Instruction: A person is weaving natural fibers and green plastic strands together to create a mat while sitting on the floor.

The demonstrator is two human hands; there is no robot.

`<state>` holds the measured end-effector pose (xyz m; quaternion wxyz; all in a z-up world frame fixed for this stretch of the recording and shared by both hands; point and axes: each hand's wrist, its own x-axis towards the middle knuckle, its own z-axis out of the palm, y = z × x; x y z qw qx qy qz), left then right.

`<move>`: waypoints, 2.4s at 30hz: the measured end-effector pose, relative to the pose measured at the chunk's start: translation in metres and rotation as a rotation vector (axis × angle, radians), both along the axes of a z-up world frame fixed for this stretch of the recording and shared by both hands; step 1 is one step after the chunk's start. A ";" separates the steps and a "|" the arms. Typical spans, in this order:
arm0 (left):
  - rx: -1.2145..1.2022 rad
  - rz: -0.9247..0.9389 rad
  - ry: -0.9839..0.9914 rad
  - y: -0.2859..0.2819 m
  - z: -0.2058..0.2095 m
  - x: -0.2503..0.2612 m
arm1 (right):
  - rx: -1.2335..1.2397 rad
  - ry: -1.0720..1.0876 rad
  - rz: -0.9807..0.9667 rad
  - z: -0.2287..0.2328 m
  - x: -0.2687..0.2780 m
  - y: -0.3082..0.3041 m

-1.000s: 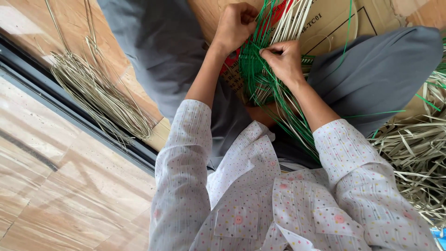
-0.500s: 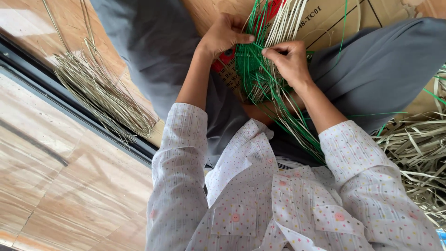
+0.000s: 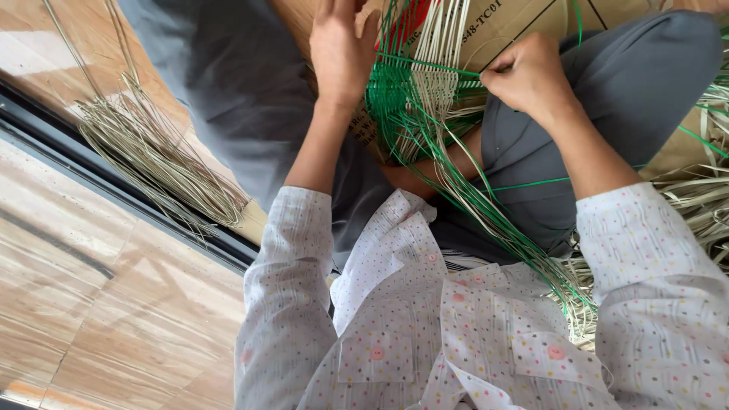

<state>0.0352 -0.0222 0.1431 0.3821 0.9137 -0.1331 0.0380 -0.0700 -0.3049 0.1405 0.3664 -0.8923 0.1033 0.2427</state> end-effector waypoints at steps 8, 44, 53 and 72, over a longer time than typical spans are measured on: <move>0.403 -0.731 0.058 -0.101 -0.037 -0.036 | -0.148 0.207 0.096 -0.018 0.028 0.002; 0.577 -0.363 0.711 -0.127 -0.031 -0.017 | 1.353 0.537 -1.186 -0.030 -0.015 0.038; 0.550 -0.513 0.521 -0.127 -0.048 -0.020 | 0.338 0.269 -0.334 0.002 0.012 0.025; 0.658 -0.579 0.519 -0.136 -0.085 -0.020 | 0.127 0.457 -0.143 0.005 0.032 0.014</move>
